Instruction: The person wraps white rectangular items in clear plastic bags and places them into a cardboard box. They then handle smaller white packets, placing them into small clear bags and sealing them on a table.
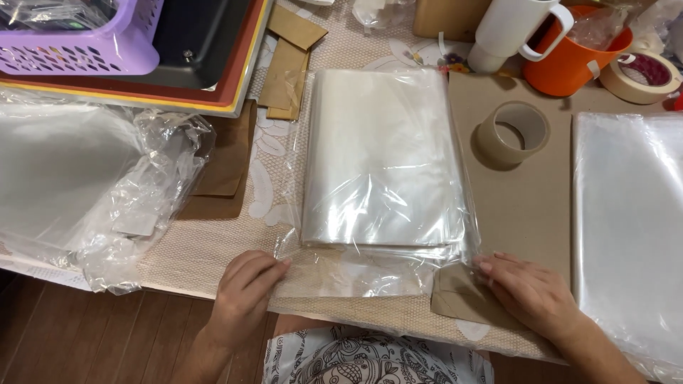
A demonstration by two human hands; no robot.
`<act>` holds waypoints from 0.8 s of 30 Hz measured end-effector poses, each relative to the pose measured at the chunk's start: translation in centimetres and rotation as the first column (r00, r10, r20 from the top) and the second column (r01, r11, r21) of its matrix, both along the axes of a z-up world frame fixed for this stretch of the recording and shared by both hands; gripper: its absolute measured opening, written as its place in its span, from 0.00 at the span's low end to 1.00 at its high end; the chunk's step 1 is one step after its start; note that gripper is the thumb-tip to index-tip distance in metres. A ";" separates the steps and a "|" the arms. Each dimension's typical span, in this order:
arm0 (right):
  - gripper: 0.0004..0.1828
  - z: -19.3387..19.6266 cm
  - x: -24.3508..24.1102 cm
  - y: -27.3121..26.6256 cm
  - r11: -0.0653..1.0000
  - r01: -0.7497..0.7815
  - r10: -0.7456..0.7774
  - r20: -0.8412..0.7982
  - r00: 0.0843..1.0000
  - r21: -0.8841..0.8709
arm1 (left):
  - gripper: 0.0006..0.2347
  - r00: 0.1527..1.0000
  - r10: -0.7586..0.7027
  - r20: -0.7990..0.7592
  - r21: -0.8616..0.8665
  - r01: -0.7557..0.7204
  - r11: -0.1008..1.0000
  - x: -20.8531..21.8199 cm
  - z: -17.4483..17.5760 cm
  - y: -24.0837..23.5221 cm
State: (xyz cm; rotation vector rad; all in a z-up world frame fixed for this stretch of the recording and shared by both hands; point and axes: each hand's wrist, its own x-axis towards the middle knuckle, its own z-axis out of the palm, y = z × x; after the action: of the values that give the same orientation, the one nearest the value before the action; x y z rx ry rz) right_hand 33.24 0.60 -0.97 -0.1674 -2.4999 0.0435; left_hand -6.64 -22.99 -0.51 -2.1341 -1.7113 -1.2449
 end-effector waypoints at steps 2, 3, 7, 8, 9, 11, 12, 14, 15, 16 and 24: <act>0.18 -0.3 0.2 0.0 1.000 0.018 -0.018 -0.017 1.000 -0.017 | 0.06 0.994 0.037 0.102 -0.010 -0.037 0.999 0.2 -1.2 -0.5; 0.18 -0.5 0.4 0.0 0.999 0.036 -0.037 -0.032 0.999 -0.034 | 0.05 0.976 0.076 0.203 -0.024 -0.072 0.997 0.3 -1.8 -0.8; 0.07 -3.3 1.9 -0.9 0.908 0.350 -0.359 0.004 0.933 -0.231 | 0.10 0.886 0.094 0.455 -0.089 -0.060 0.994 0.9 -2.9 -0.8; 0.11 -2.3 1.1 -1.4 0.888 0.198 -0.267 -0.116 0.957 -0.414 | 0.11 0.864 0.063 0.500 -0.050 -0.043 0.998 0.8 -3.7 -0.6; 0.16 -1.2 0.1 -1.9 0.826 0.020 -0.193 -0.250 0.949 -0.563 | 0.11 0.840 0.030 0.542 -0.009 -0.030 1.000 0.7 -4.5 -0.5; 0.16 -1.9 -1.0 -1.4 0.837 0.005 -0.202 -0.300 0.932 -0.548 | 0.08 0.830 0.030 0.556 0.057 -0.074 0.996 1.5 -3.8 1.1; 0.16 -2.2 -1.4 -1.2 0.847 -0.003 -0.214 -0.347 0.913 -0.532 | 0.06 0.820 0.025 0.572 0.121 -0.115 0.986 2.0 -3.5 1.9; 0.16 -2.3 -2.6 -1.3 0.884 -0.009 -0.210 -0.414 0.886 -0.468 | 0.05 0.823 0.110 0.557 0.154 -0.232 0.961 3.0 -2.3 3.0; 0.16 -2.2 -3.4 -1.1 0.917 -0.010 -0.200 -0.481 0.853 -0.400 | 0.06 0.817 0.193 0.544 0.189 -0.343 0.920 3.3 -1.7 3.7; 0.16 -1.1 -4.3 -1.3 0.919 -0.010 -0.198 -0.485 0.852 -0.394 | 0.06 0.819 0.188 0.543 0.196 -0.341 0.919 2.7 -1.7 4.6; 0.29 6.6 -8.2 4.6 0.912 -0.002 -0.355 -0.795 0.492 -0.409 | 0.08 0.876 0.217 0.430 0.648 -0.467 0.602 1.1 11.4 12.7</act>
State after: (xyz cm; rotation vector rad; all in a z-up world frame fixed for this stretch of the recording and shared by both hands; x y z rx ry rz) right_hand 25.04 5.21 5.67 -0.4448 -1.4065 0.4067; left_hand -5.51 -10.30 10.86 -1.1015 -1.2581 -1.7982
